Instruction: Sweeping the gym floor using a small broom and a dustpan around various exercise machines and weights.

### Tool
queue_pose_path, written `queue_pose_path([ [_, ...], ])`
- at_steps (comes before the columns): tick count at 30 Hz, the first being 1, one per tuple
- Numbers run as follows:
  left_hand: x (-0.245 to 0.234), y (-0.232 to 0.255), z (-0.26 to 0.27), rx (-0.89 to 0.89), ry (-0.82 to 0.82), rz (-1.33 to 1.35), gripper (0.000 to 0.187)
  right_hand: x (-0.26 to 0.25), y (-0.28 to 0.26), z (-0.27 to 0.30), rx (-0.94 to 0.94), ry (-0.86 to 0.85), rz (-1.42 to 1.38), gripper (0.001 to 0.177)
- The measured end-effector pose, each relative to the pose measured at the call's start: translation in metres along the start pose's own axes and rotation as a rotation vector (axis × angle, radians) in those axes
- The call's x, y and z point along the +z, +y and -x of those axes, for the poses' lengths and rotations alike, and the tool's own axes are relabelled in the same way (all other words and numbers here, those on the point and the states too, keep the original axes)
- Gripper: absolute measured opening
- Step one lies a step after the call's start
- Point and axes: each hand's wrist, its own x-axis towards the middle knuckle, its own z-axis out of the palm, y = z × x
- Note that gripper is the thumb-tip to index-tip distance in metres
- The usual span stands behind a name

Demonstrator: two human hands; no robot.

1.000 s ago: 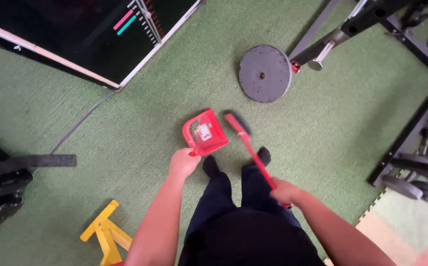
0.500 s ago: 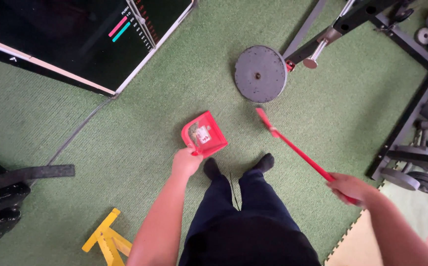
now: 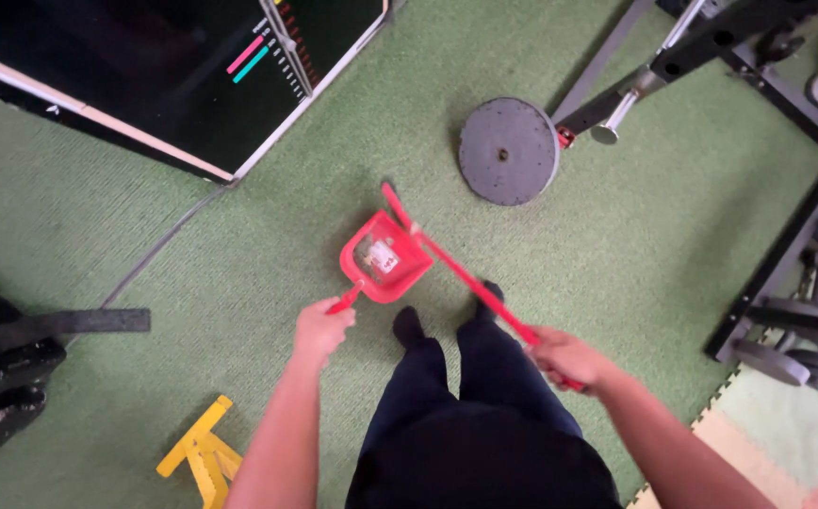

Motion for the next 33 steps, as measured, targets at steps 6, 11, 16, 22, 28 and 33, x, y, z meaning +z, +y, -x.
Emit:
queue_pose_path([
  [6,-0.008,0.003,-0.003,-0.02,0.148,0.194,0.038,-0.067,-0.047,0.013,-0.143,0.106,0.149,0.06],
  [11,0.015,0.021,-0.007,0.025,0.239,0.042,0.033,-0.145,-0.126,-0.043,-0.092,0.304,0.501,0.059],
  [16,0.032,0.062,-0.017,0.07,0.375,-0.231,0.038,-0.138,-0.21,-0.142,-0.152,0.352,0.67,0.06],
  [22,0.035,0.105,-0.035,-0.105,0.329,-0.352,0.044,-0.08,-0.142,-0.255,-0.064,0.203,1.027,0.047],
  [28,0.032,0.147,-0.038,-0.21,0.309,-0.325,0.047,-0.064,-0.205,-0.128,0.08,-0.169,0.892,0.067],
  [33,0.032,0.156,-0.042,-0.243,0.309,-0.304,0.04,-0.18,-0.26,-0.154,0.083,0.048,0.714,0.087],
])
